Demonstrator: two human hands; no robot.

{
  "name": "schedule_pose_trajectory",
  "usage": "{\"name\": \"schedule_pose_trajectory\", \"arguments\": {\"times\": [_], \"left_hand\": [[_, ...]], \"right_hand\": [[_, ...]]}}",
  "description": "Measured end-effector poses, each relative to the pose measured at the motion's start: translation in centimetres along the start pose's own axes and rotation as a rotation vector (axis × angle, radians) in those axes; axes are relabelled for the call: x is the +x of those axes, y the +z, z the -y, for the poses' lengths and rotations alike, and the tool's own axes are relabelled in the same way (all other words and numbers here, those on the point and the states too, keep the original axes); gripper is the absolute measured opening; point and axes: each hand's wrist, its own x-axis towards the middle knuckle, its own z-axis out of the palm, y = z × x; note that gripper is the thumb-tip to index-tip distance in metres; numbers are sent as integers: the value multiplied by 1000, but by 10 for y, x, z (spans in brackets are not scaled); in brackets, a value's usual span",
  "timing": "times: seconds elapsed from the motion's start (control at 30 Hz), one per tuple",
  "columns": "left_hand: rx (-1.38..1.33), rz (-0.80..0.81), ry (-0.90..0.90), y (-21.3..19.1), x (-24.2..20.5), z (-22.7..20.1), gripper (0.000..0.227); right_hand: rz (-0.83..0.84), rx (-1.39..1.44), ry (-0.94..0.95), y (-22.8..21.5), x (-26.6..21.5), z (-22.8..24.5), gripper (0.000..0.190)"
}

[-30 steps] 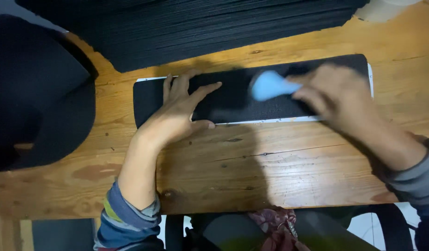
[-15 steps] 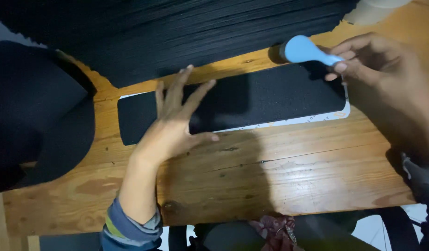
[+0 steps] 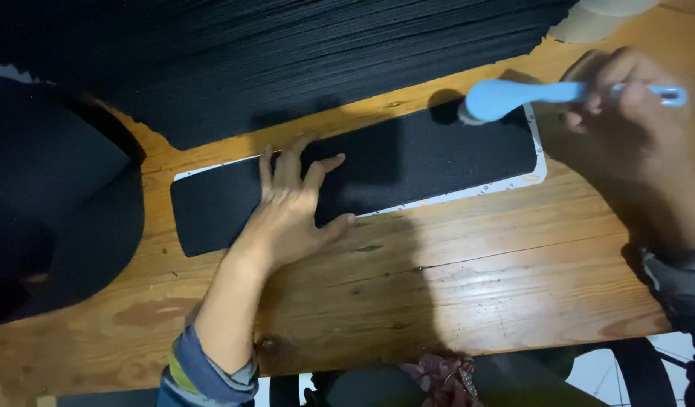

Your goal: Apply adhesive to a black foam strip using a plastic spatula to ensure even coverage.

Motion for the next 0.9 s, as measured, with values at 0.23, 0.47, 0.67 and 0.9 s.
{"name": "schedule_pose_trajectory", "arguments": {"times": [0.23,0.47,0.67,0.9], "left_hand": [[-16,65,4,3,5,-1,73],[-24,46,22,3,4,1,73],[-40,81,26,-1,5,-1,66],[-37,89,14,-1,5,-3,67]], "right_hand": [[497,-272,161,14,8,-14,29],[8,-298,91,16,9,1,25],[476,-451,118,31,1,-13,23],[-92,-339,79,16,9,3,32]]}}
